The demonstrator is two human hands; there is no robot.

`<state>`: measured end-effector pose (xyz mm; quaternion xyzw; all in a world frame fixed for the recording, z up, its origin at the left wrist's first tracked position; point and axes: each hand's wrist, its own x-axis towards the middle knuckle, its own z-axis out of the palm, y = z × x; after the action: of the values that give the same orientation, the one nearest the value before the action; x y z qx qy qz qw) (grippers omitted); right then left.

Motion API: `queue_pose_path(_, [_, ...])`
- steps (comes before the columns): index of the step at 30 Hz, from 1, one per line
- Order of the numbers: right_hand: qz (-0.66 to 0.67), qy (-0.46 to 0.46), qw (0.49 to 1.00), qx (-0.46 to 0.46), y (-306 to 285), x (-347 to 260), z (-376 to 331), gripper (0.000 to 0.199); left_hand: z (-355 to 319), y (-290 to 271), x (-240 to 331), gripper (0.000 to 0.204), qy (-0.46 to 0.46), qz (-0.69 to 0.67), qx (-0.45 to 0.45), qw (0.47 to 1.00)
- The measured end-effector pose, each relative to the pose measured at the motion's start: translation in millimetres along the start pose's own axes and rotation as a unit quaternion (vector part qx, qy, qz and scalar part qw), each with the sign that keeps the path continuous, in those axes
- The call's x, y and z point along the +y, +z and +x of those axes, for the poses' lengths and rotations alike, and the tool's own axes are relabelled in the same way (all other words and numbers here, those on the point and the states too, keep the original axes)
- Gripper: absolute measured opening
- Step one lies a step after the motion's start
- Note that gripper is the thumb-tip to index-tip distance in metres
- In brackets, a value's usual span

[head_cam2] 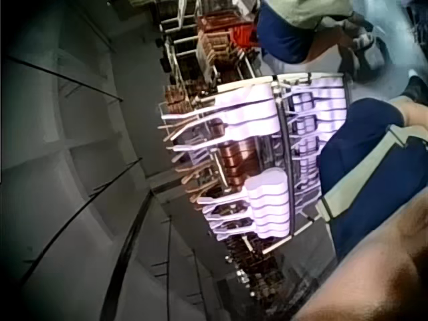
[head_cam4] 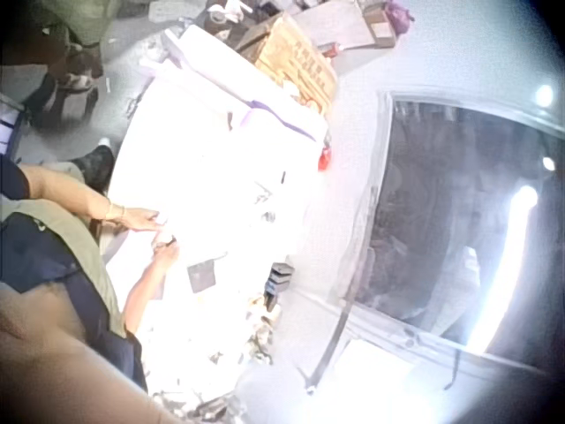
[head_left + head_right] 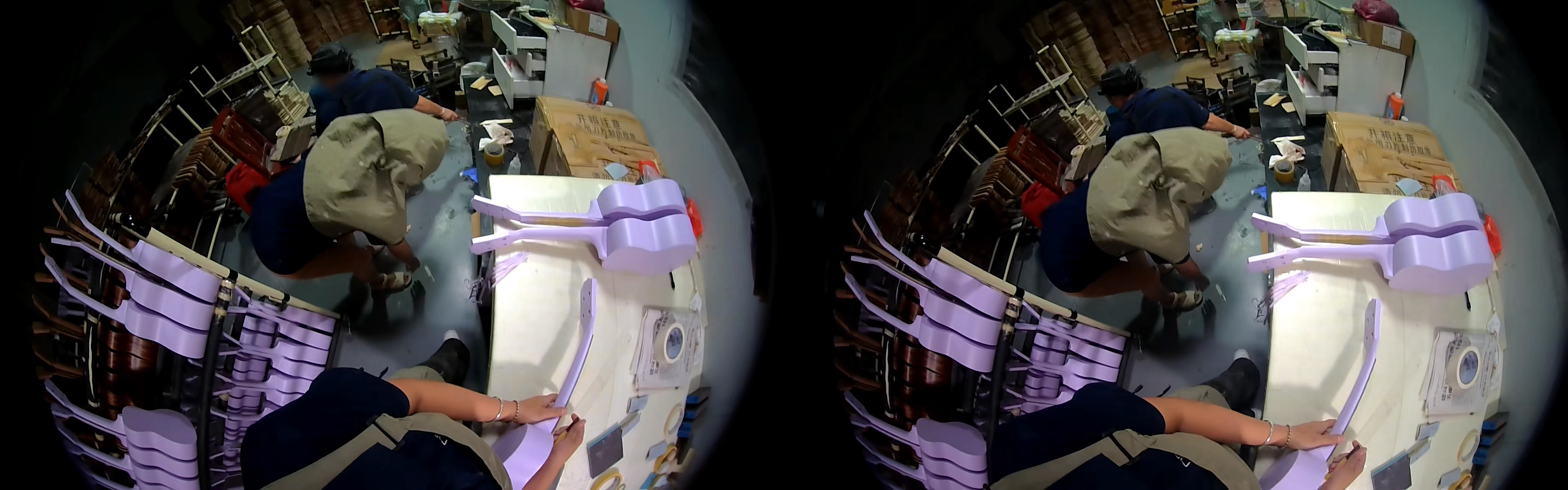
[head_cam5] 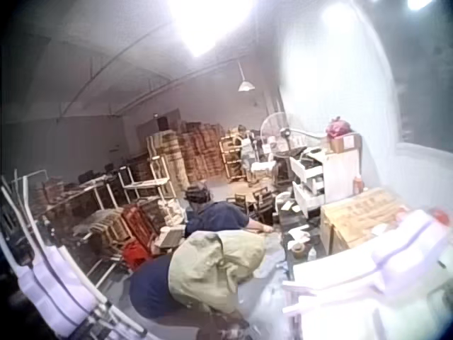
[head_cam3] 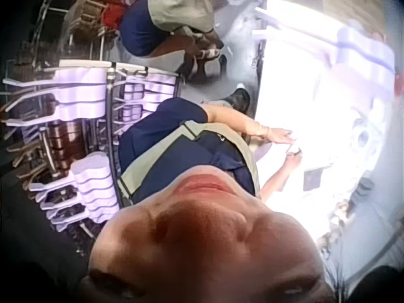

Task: The person sands the edges of light purple plastic guitar-shaped parts using a sanding block. They repeatedly pick up parts from a nearby rack, sand the edges on a workbench, and place the finished parts back on the rack.

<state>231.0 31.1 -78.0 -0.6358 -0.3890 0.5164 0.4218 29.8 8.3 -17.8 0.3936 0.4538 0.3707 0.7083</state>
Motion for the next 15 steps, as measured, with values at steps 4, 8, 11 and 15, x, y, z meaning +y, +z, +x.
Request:
queue_pose_path(4, [0.023,0.016,0.999,-0.022,-10,-9,-3,0.045,3,-5,3,0.067,0.011,0.02,0.0,1.0])
queue_pose_path(8, [-0.002,0.07,0.997,-0.021,15,-59,-32,0.04,4,-1,-5,0.068,0.007,0.018,0.008,1.0])
queue_pose_path(11, [0.056,0.078,0.992,-0.077,-7,-25,-14,0.032,8,-1,-13,0.069,0.047,0.019,0.019,0.999])
queue_pose_path(15, [0.094,0.104,0.987,-0.084,6,-55,-38,0.04,4,-4,-3,0.066,0.001,-0.004,-0.012,1.0])
